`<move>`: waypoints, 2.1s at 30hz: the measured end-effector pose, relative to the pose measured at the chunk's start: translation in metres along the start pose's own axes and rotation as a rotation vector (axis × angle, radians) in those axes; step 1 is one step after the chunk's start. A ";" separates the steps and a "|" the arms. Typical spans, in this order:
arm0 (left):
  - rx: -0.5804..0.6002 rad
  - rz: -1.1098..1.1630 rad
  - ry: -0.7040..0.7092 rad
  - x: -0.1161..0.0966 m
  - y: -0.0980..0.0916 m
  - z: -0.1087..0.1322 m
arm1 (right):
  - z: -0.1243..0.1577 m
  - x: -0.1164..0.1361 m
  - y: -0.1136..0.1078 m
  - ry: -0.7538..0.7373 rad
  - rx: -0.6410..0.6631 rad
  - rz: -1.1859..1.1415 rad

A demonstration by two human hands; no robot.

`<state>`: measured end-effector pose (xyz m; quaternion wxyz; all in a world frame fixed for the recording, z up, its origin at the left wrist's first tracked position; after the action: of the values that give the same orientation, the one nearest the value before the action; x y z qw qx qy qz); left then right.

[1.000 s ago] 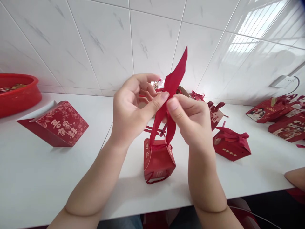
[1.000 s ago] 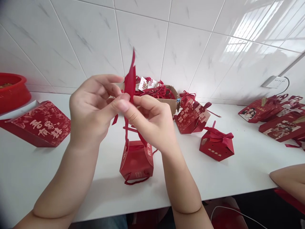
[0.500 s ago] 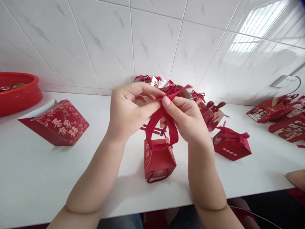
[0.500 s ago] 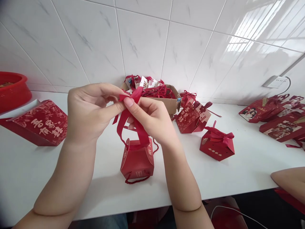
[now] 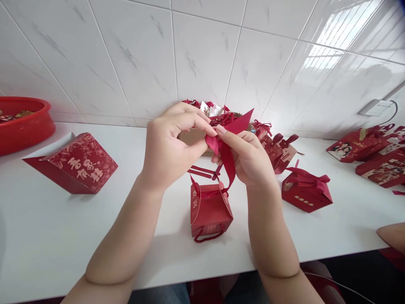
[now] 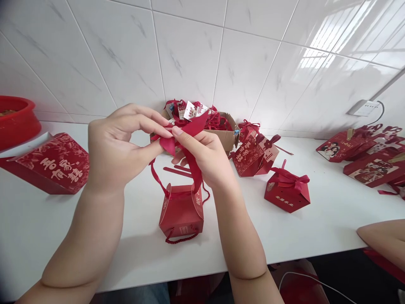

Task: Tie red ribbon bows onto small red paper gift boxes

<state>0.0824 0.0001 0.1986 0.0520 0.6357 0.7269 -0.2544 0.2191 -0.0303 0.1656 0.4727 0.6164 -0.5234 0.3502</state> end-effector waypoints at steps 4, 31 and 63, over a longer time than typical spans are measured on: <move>0.061 -0.013 0.007 -0.002 -0.006 0.000 | -0.002 0.001 -0.003 -0.006 0.018 -0.011; 0.366 0.052 0.111 -0.012 0.010 0.010 | 0.003 0.015 -0.022 -0.105 -0.002 -0.052; 0.781 0.123 -0.326 0.011 0.001 0.003 | 0.032 0.026 0.013 -0.791 0.238 0.794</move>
<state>0.0807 0.0086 0.1909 -0.0632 0.6011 0.5192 -0.6042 0.2097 -0.0693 0.1825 0.0007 0.5056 -0.8089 0.3002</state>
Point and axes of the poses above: each hand's wrist, its own z-axis away from the middle knuckle, its own y-axis out of the palm, x = y × z, the point moved 4 cm from there along -z, towards the middle knuckle, and after that the axes turned 6 degrees about -z, right-handed, at the moved point
